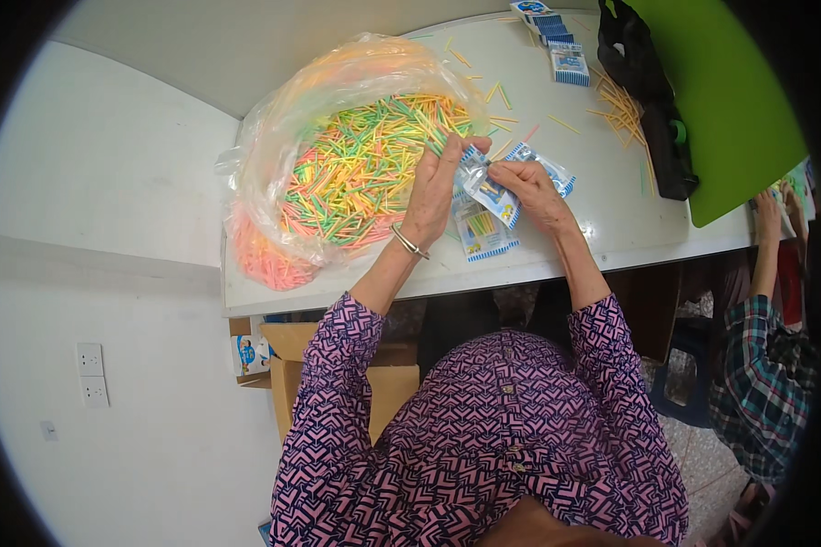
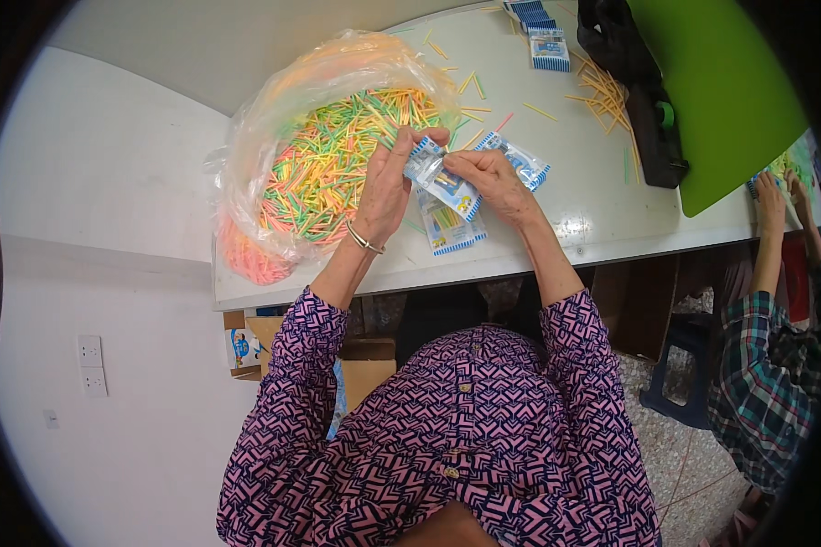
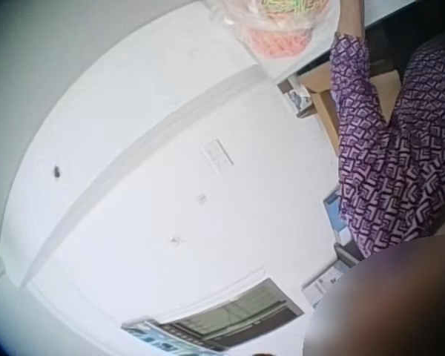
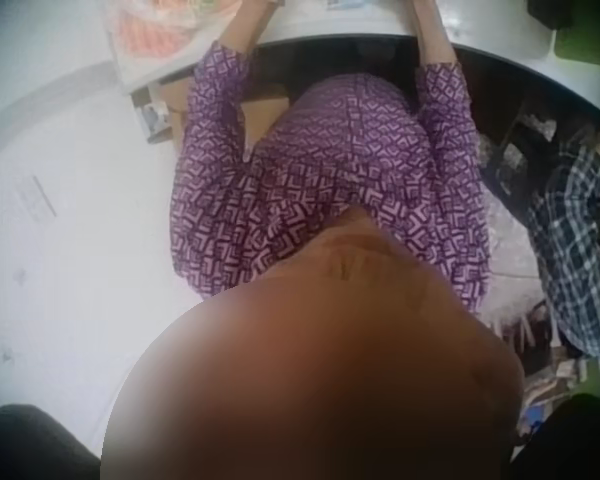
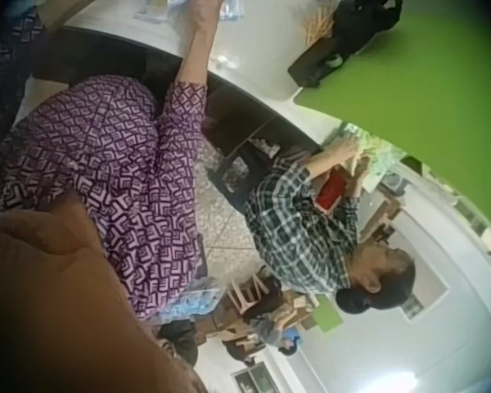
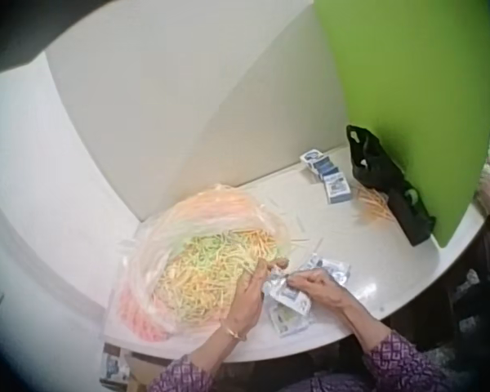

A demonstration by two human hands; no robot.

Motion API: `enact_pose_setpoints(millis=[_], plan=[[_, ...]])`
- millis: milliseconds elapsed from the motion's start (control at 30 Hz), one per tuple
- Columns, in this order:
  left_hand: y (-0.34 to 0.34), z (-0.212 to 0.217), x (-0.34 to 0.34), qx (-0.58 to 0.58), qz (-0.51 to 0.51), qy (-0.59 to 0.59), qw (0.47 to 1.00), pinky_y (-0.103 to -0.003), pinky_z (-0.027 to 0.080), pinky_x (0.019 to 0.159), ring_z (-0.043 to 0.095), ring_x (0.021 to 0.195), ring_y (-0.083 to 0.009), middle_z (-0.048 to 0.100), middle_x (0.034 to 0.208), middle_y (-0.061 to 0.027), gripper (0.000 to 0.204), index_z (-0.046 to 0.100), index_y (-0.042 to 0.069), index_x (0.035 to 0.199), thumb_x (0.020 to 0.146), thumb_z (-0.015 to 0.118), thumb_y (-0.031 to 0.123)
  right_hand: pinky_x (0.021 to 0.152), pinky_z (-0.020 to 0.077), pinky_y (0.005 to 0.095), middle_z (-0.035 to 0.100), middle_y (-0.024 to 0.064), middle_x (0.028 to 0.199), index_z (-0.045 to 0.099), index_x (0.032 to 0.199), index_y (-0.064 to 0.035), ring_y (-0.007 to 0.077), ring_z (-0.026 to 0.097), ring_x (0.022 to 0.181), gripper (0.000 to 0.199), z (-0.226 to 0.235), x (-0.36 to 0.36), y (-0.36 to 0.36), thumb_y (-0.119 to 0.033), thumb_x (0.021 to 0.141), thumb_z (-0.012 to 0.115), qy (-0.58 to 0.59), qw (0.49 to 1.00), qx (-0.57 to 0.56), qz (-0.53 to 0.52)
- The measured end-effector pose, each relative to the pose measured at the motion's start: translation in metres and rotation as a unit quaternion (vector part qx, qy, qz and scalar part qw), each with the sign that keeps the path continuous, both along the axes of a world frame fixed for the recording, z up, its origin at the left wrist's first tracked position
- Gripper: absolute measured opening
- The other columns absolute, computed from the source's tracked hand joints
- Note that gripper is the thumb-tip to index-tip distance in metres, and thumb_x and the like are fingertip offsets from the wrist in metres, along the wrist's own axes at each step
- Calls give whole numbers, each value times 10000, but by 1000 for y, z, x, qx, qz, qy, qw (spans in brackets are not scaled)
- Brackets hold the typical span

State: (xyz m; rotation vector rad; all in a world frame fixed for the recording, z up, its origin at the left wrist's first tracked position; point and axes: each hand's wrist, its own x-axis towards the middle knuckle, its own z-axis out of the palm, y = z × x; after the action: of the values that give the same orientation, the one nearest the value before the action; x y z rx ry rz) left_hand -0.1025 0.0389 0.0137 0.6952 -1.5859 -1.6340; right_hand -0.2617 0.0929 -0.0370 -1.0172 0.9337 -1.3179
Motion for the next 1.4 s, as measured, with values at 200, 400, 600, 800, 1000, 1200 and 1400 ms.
enact_pose_setpoints(millis=[200, 400, 600, 800, 1000, 1200, 1400], plan=[[-19, 4, 14, -119, 16, -120, 986, -286, 416, 902, 540, 1007, -128, 597, 1064, -82, 461, 516, -6, 1174, 975, 390, 391, 683, 424, 169, 632, -42, 864, 660, 1029, 12, 16, 524, 774, 290, -3, 4, -18, -237, 895, 595, 29, 998, -52, -27], [-33, 14, 25, -188, 68, -100, 975, -281, 419, 879, 540, 986, -138, 590, 1076, -87, 419, 482, -27, 1204, 976, 422, 319, 691, 423, 172, 634, -37, 871, 651, 1054, 13, 18, 521, 778, 283, 4, 12, -29, -211, 888, 601, 32, 998, -59, -16], [-20, 15, 26, -353, 19, -249, 902, -303, 454, 843, 579, 995, -156, 608, 1103, -129, 350, 499, 35, 1218, 960, 448, 266, 787, 409, 193, 618, -32, 958, 623, 1085, 17, 38, 521, 860, 290, 6, 13, -21, -186, 877, 608, -29, 999, -38, 1], [-21, 24, 22, -321, -20, -256, 912, -263, 457, 835, 581, 978, -153, 621, 1038, -119, 343, 493, 21, 1206, 892, 567, 140, 803, 423, 201, 639, 16, 992, 613, 1113, 15, 57, 556, 893, 317, 8, 3, -9, -169, 856, 631, -17, 999, -27, 33], [-20, 20, 16, -83, -90, -152, 981, -261, 448, 851, 548, 1013, -133, 599, 1054, -62, 362, 513, 37, 1157, 825, 647, 89, 688, 446, 195, 666, 12, 864, 659, 1024, 14, 40, 576, 765, 301, 8, 1, 3, -221, 836, 659, 51, 997, -4, 60], [-21, 13, 12, -153, -106, -177, 966, -265, 431, 878, 514, 1071, -141, 559, 1111, -69, 383, 521, 29, 1131, 792, 685, 101, 664, 450, 195, 668, 18, 849, 664, 1009, 16, 40, 580, 750, 292, 7, 1, 10, -216, 832, 664, 49, 997, 9, 56], [-13, 14, 6, -205, -101, -146, 963, -268, 438, 863, 522, 1044, -143, 562, 1086, -86, 504, 449, 41, 1206, 779, 703, 123, 665, 450, 194, 665, 14, 864, 656, 1030, 12, 38, 578, 746, 319, 9, -5, 14, -231, 824, 676, 25, 996, 25, 84]])
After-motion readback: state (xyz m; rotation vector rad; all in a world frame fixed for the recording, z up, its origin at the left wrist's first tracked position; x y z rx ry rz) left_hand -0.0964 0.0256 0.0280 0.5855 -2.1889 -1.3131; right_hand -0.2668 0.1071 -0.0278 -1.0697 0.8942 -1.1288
